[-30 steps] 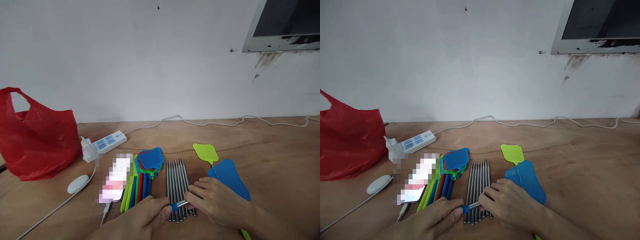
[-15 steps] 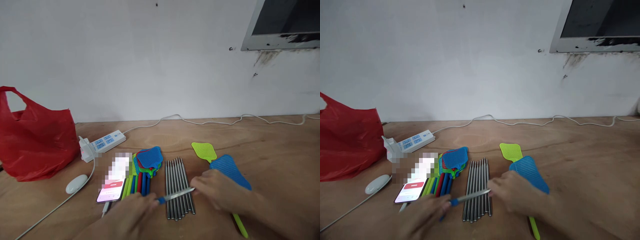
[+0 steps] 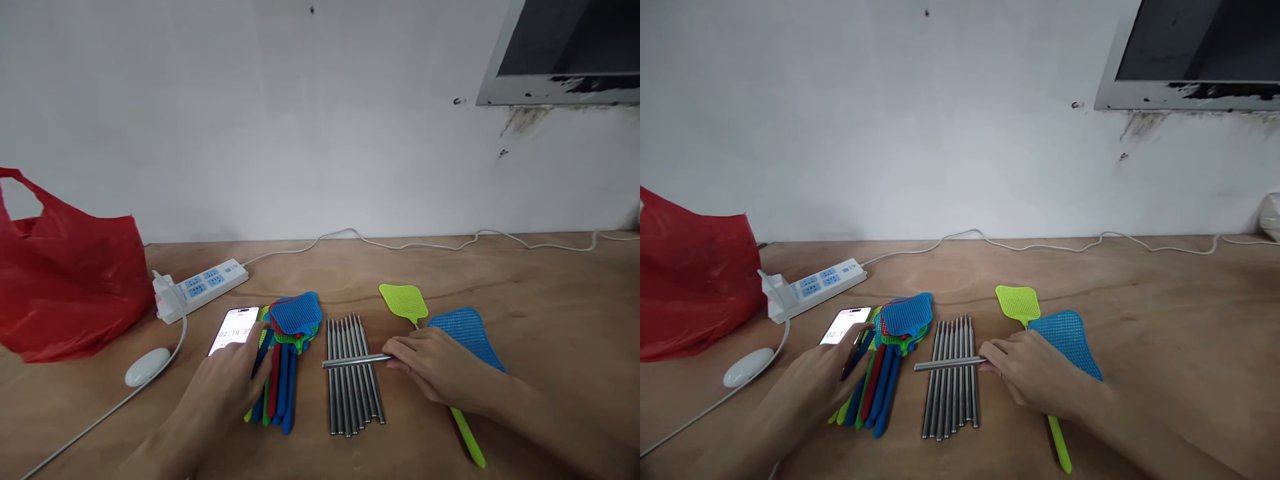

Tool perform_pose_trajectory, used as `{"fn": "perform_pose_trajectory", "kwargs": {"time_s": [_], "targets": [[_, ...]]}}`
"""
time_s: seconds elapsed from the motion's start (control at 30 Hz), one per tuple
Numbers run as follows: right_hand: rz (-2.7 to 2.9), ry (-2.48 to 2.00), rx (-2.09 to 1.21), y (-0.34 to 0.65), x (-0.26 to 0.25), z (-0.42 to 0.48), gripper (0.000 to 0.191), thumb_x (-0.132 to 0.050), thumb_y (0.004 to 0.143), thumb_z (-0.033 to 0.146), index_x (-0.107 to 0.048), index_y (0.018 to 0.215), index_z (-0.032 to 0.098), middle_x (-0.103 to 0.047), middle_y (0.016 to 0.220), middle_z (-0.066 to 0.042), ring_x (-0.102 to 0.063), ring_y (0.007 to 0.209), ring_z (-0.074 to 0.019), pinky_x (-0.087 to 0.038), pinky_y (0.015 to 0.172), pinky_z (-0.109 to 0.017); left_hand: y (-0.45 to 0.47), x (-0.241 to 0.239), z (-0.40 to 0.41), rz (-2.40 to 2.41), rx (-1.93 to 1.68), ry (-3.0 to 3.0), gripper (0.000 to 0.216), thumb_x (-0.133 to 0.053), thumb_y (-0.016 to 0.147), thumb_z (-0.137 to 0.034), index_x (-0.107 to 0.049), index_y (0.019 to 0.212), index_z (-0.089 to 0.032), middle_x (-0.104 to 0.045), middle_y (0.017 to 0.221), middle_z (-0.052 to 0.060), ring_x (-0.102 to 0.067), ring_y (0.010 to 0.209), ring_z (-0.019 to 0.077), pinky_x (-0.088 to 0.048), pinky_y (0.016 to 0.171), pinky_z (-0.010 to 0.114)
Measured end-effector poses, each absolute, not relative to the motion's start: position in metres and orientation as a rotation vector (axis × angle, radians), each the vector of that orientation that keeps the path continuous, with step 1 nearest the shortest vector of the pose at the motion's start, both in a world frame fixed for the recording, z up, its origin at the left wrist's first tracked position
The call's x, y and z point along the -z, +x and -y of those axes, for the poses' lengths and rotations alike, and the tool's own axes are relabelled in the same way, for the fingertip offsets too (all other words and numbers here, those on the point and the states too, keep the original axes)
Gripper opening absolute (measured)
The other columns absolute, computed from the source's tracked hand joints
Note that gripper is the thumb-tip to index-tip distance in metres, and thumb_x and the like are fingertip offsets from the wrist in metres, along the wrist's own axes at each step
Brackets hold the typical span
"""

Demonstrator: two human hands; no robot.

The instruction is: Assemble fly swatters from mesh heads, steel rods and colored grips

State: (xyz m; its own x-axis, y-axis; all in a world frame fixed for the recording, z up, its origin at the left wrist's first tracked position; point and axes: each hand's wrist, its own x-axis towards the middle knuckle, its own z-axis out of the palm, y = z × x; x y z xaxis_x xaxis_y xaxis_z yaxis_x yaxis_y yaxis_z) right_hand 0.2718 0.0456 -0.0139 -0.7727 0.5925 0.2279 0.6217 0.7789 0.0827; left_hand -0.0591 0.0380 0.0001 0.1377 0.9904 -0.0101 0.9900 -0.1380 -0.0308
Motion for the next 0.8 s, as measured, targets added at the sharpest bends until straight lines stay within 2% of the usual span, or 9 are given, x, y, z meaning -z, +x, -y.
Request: {"fn": "perform_pose_trajectory", "kwargs": {"time_s": [0.23, 0.47, 0.57, 0.7, 0.8], "targets": [[2.799, -0.95, 0.186, 0.265, 0.018, -0.043, 0.022, -0.038, 0.1, 0.013, -0.057, 0.09, 0.019, -0.068, 0.073, -0.002, -0.059, 0.057, -0.0192, -0.028, 0.053, -0.033, -0.06, 0.004, -0.044, 2.008, -0.106, -2.349, 0.05, -0.033, 0.103, -0.032, -0.034, 0.148, -0.009, -0.073, 0.081, 0.013, -0.073, 0.077, 0.0349, -0.049, 0.062, 0.035], [2.818, -0.908, 0.235, 0.259, 0.024, -0.042, 0.023, -0.039, 0.1, 0.013, -0.057, 0.087, 0.02, -0.067, 0.073, -0.002, -0.06, 0.059, -0.0199, -0.031, 0.053, -0.034, -0.055, 0.0, -0.044, 2.008, -0.287, -2.345, 0.041, -0.038, 0.104, -0.035, -0.049, 0.14, -0.018, -0.074, 0.084, 0.011, -0.073, 0.079, 0.0341, -0.048, 0.062, 0.034], [2.809, -0.856, 0.296, 0.258, 0.028, -0.042, 0.026, -0.038, 0.101, 0.015, -0.057, 0.085, 0.02, -0.065, 0.073, -0.002, -0.06, 0.06, -0.0201, -0.032, 0.055, -0.034, -0.056, -0.005, -0.041, 1.945, -0.192, -2.431, 0.036, -0.037, 0.105, -0.038, -0.056, 0.131, -0.021, -0.074, 0.085, 0.009, -0.073, 0.078, 0.033, -0.045, 0.062, 0.033], [2.783, -0.775, 0.382, 0.252, 0.027, -0.041, 0.029, -0.037, 0.104, 0.019, -0.059, 0.086, 0.02, -0.062, 0.071, -0.001, -0.057, 0.059, -0.0199, -0.033, 0.057, -0.035, -0.051, -0.011, -0.034, 1.685, 0.129, -2.859, 0.039, -0.027, 0.107, -0.043, -0.061, 0.103, -0.023, -0.069, 0.074, 0.002, -0.067, 0.069, 0.0246, -0.041, 0.062, 0.031], [2.752, -0.708, 0.433, 0.245, 0.024, -0.04, 0.032, -0.036, 0.106, 0.022, -0.061, 0.087, 0.019, -0.062, 0.07, 0.0, -0.056, 0.059, -0.0189, -0.033, 0.057, -0.034, -0.042, -0.011, -0.027, 1.495, 0.262, -3.088, 0.04, -0.026, 0.108, -0.043, -0.059, 0.097, -0.023, -0.068, 0.085, 0.003, -0.065, 0.073, 0.0213, -0.04, 0.065, 0.03]]}}
